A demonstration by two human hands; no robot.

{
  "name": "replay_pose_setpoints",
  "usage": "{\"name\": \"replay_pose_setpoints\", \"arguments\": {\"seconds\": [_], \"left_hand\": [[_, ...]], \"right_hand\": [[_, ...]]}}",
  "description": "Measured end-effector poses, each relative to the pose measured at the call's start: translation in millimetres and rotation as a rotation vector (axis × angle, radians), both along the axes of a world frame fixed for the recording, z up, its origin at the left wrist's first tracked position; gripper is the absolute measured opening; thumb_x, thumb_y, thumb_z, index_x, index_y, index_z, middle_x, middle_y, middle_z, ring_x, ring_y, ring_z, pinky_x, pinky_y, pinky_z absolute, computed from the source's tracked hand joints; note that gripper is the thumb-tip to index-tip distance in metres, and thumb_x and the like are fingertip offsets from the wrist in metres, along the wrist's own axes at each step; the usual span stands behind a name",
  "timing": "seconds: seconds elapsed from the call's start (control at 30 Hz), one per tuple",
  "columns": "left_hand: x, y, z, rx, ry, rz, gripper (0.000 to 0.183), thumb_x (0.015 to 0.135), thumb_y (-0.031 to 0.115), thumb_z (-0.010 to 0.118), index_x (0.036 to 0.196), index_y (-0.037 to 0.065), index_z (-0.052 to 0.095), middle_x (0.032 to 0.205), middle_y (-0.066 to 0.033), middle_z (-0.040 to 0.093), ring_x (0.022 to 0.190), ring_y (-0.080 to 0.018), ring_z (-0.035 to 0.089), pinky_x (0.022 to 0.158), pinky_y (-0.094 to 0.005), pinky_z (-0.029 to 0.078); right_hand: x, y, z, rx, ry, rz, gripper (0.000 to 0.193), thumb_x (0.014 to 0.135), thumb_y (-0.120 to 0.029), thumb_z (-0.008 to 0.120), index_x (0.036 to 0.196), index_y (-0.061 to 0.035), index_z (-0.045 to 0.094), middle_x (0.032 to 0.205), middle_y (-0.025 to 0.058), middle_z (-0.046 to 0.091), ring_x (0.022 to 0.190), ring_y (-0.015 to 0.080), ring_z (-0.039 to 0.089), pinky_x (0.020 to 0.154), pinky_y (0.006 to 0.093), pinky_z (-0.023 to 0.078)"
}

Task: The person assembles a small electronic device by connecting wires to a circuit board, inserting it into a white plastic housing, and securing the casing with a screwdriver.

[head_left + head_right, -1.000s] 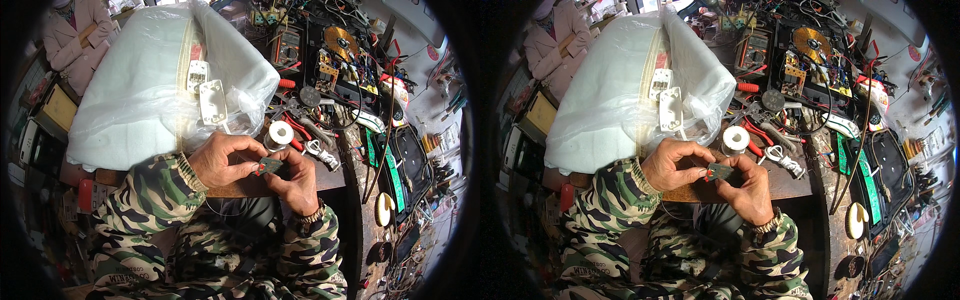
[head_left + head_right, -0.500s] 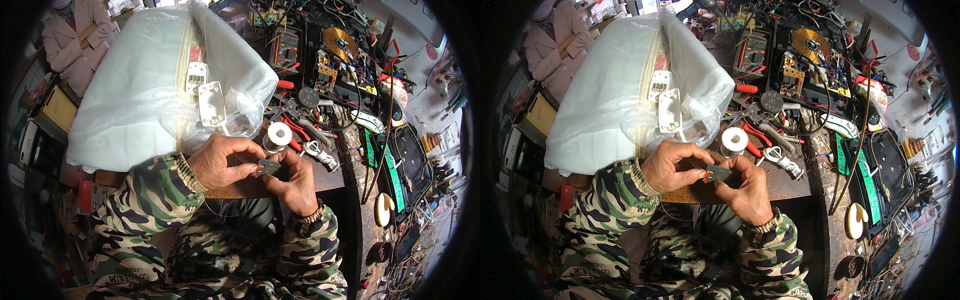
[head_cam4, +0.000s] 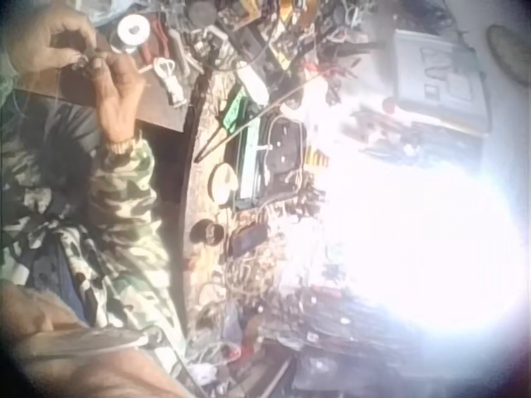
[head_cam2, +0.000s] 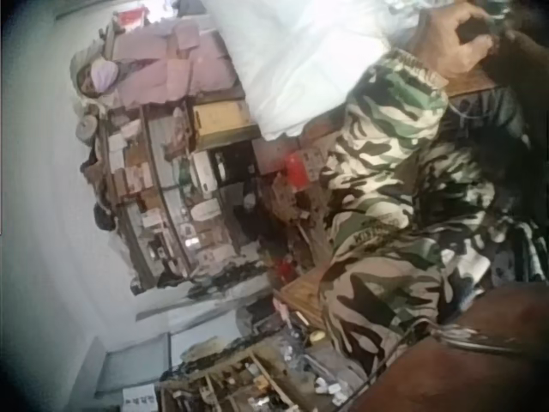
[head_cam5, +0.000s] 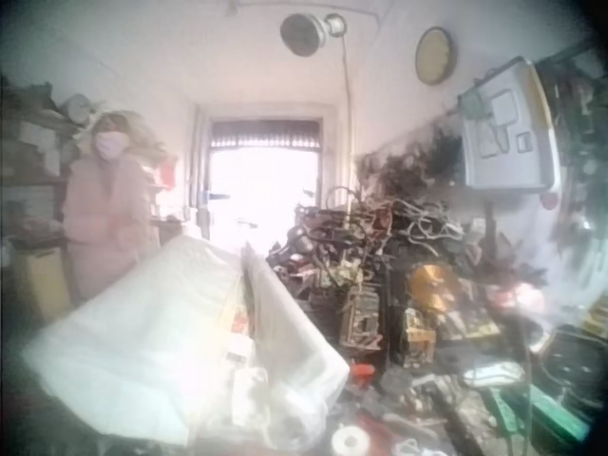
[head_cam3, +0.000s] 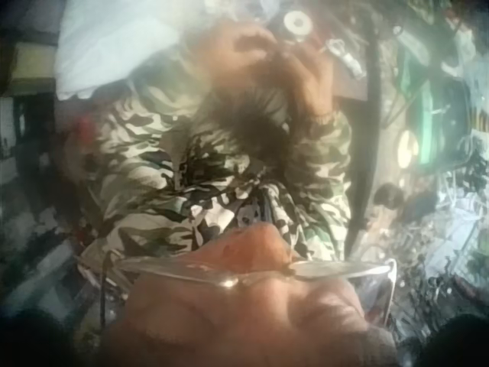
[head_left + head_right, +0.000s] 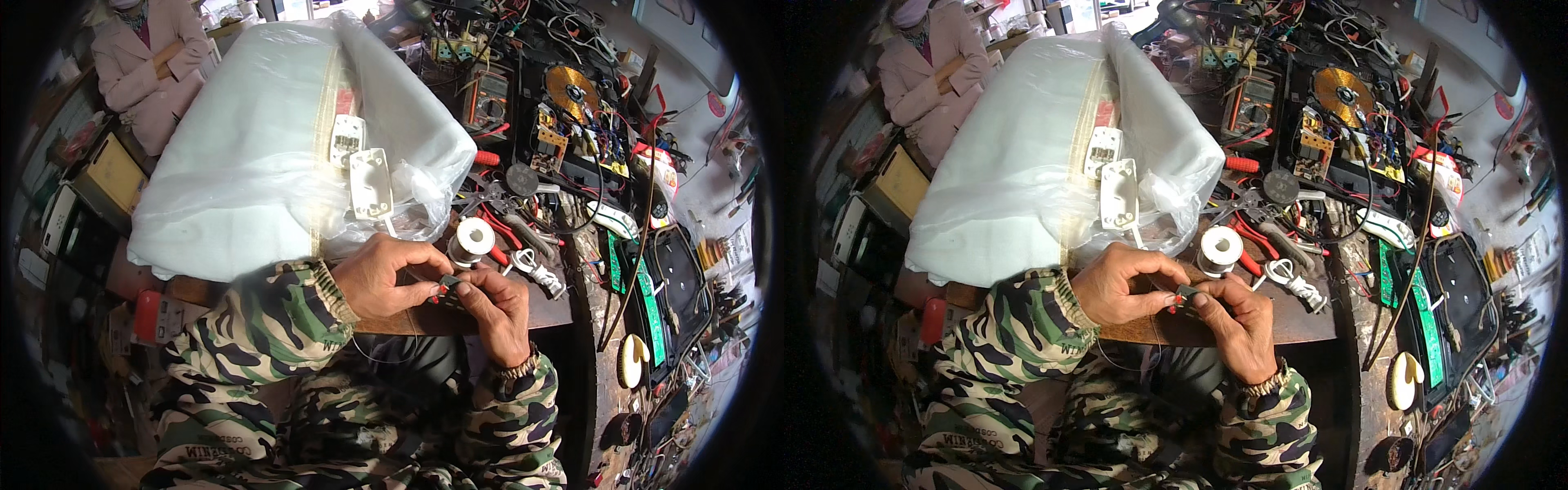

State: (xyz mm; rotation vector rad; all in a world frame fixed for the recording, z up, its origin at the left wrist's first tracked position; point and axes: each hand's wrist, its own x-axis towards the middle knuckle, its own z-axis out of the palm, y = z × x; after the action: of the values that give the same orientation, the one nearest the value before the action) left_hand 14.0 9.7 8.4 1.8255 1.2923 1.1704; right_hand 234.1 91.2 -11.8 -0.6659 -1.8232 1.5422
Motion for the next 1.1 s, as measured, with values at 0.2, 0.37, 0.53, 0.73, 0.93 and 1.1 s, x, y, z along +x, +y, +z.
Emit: {"name": "replay_pose_setpoints", "arguments": {"seconds": [0.2, 0.37, 0.53, 0.73, 0.93, 1.1], "left_hand": [[1.4, -0.2, 0.1, 0.028, 0.021, 0.008, 0.027, 0.088, 0.004, 0.076, 0.114, -0.002, 0.071, 0.103, -0.0148, 0.079, 0.098, -0.0229, 0.078, 0.086, -0.0345, 0.061], [1.3, -1.0, 2.1, 0.005, 0.010, 0.019, 0.027, 0.087, 0.003, 0.076, 0.114, -0.001, 0.072, 0.101, -0.0143, 0.079, 0.096, -0.0210, 0.077, 0.085, -0.0338, 0.060], [0.9, 0.2, 1.7, -0.002, 0.016, -0.006, 0.025, 0.089, 0.003, 0.077, 0.114, -0.001, 0.072, 0.104, -0.0110, 0.079, 0.096, -0.0154, 0.075, 0.086, -0.0305, 0.058], [1.3, -1.3, 3.4, -0.002, 0.019, -0.005, 0.025, 0.088, 0.003, 0.077, 0.113, -0.001, 0.073, 0.106, -0.0118, 0.079, 0.097, -0.0173, 0.075, 0.087, -0.0316, 0.058], [0.8, -0.4, 2.0, 0.035, 0.032, -0.012, 0.026, 0.088, 0.002, 0.077, 0.113, -0.002, 0.073, 0.106, -0.0128, 0.079, 0.098, -0.0188, 0.076, 0.087, -0.0325, 0.059], [-0.3, -2.0, 3.3, 0.043, 0.058, -0.016, 0.027, 0.087, 0.002, 0.078, 0.113, -0.002, 0.073, 0.105, -0.0134, 0.079, 0.097, -0.0199, 0.077, 0.087, -0.0322, 0.059]], "right_hand": [[0.1, -1.1, -0.6, 0.045, 0.002, -0.016, 0.014, 0.094, -0.013, 0.073, 0.094, 0.0001, 0.077, 0.082, 0.0018, 0.072, 0.083, 0.0119, 0.059, 0.104, 0.0393, 0.042], [-0.6, 1.3, -3.1, 0.025, 0.038, 0.000, 0.012, 0.094, -0.014, 0.075, 0.095, -0.0020, 0.078, 0.082, 0.0013, 0.075, 0.081, 0.0104, 0.064, 0.121, 0.0484, 0.031], [-0.4, 3.4, -3.9, 0.075, 0.024, -0.011, 0.009, 0.091, -0.009, 0.074, 0.093, -0.0015, 0.078, 0.082, 0.0015, 0.075, 0.080, 0.0111, 0.065, 0.122, 0.0476, 0.031], [-2.5, -1.0, -1.1, 0.031, 0.004, -0.046, 0.011, 0.091, -0.011, 0.073, 0.092, -0.0019, 0.078, 0.078, 0.0000, 0.074, 0.077, 0.0104, 0.065, 0.122, 0.0483, 0.032], [-1.6, -0.1, -2.8, 0.065, -0.011, -0.041, 0.011, 0.091, -0.011, 0.072, 0.091, -0.0025, 0.078, 0.078, 0.0000, 0.074, 0.078, 0.0101, 0.065, 0.121, 0.0487, 0.032], [-1.5, 1.6, -5.0, 0.115, -0.025, -0.030, 0.012, 0.091, -0.012, 0.072, 0.092, -0.0018, 0.078, 0.083, 0.0014, 0.076, 0.083, 0.0114, 0.067, 0.120, 0.0491, 0.033]]}}
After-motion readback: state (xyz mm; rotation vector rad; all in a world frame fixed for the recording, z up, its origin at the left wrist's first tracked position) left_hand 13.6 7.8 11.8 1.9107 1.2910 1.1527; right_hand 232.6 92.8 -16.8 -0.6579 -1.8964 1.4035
